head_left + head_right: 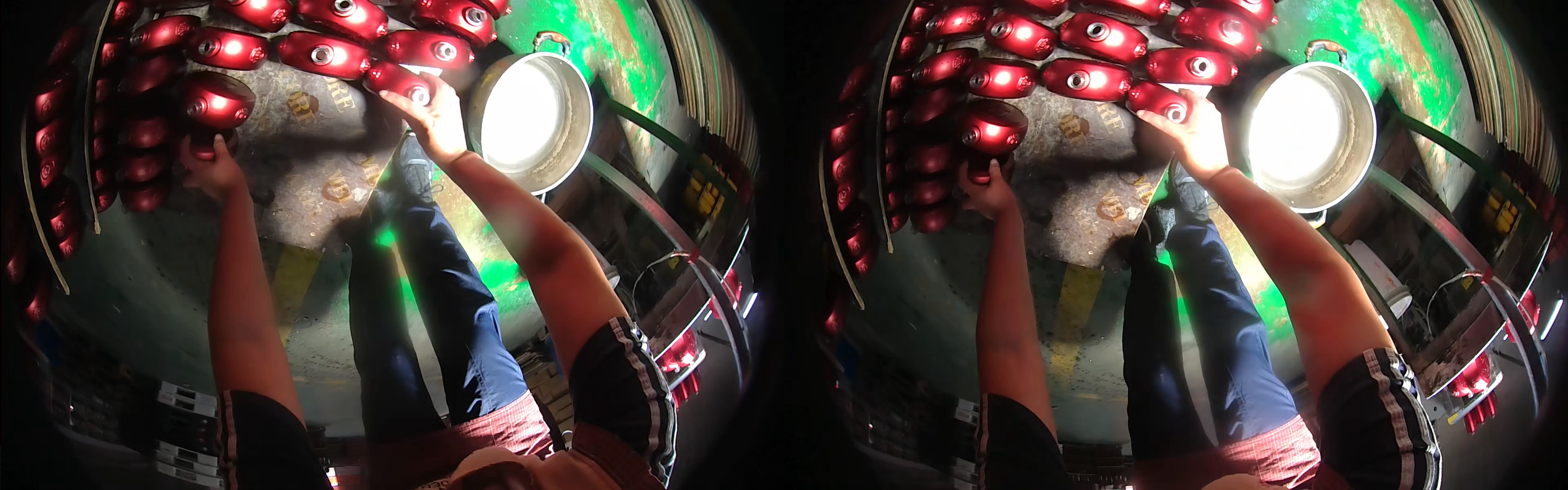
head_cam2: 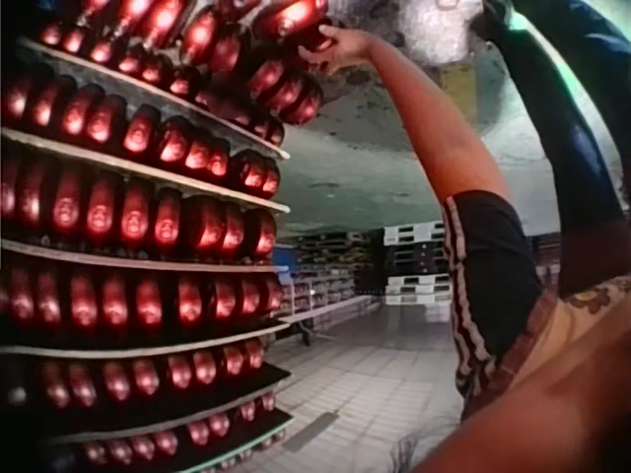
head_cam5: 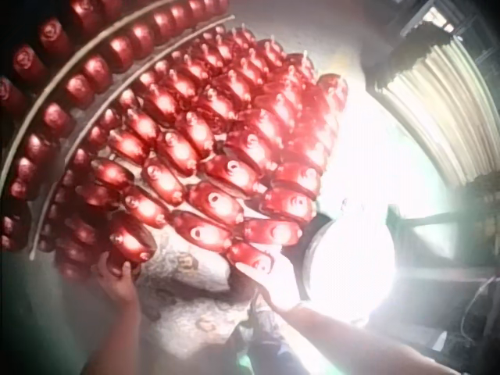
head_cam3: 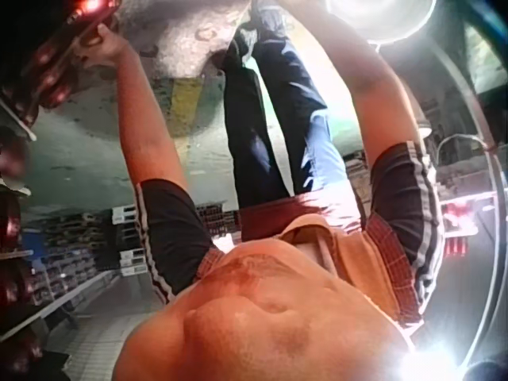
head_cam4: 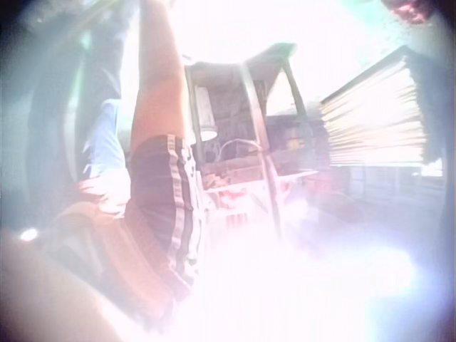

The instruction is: The person repeatedly picks up red decorative ornaments from a tiered rack and places them into a metal tray. The person handles the ornaments one at a time, transferring them from the rack to the tray in a repetitive cycle.

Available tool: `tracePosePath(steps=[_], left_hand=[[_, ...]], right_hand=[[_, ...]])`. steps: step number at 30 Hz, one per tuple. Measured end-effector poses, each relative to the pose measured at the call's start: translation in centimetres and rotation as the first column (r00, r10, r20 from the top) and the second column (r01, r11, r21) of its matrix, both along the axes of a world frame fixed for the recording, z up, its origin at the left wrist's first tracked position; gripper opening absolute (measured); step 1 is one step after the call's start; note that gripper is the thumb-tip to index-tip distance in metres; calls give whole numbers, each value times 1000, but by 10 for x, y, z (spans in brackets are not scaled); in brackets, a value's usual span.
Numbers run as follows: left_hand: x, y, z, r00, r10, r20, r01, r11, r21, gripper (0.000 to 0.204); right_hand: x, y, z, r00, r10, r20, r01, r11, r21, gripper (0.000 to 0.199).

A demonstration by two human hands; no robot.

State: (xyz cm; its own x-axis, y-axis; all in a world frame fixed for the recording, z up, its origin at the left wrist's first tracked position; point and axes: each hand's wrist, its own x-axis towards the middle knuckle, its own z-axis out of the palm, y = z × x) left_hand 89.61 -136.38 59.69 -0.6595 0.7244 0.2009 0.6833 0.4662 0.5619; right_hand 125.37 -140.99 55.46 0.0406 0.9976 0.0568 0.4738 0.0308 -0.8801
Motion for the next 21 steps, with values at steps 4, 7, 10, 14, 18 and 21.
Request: tracePosePath(steps=[4, 7, 10, 14, 18, 21], left_hand=[[-15, -30, 36, 949, -254, 188, 244, 967, 71, 63], [-7, -83, 95, 902, -244, 355, 284, 957, -64, 67], [30, -142, 175, 650, -154, 744, 241, 970, -9, 76], [93, -188, 275, 234, -211, 949, 362, 925, 117, 87], [152, -208, 330, -303, -221, 927, 398, 855, 334, 87], [200, -218, 350, -494, 78, 866, 356, 927, 120, 68]], right_hand=[[2, -14, 25, 968, -43, -247, 13, 992, -123, 49], [26, -58, 88, 999, -9, -34, 4, 992, -126, 52], [62, -113, 181, 926, -247, -286, 115, 904, -411, 57], [111, -179, 298, 534, -557, -636, 209, 816, -539, 65], [147, -241, 347, 111, -389, -915, 428, 849, -309, 64], [172, -287, 376, -326, -406, -854, 363, 780, -509, 44]])
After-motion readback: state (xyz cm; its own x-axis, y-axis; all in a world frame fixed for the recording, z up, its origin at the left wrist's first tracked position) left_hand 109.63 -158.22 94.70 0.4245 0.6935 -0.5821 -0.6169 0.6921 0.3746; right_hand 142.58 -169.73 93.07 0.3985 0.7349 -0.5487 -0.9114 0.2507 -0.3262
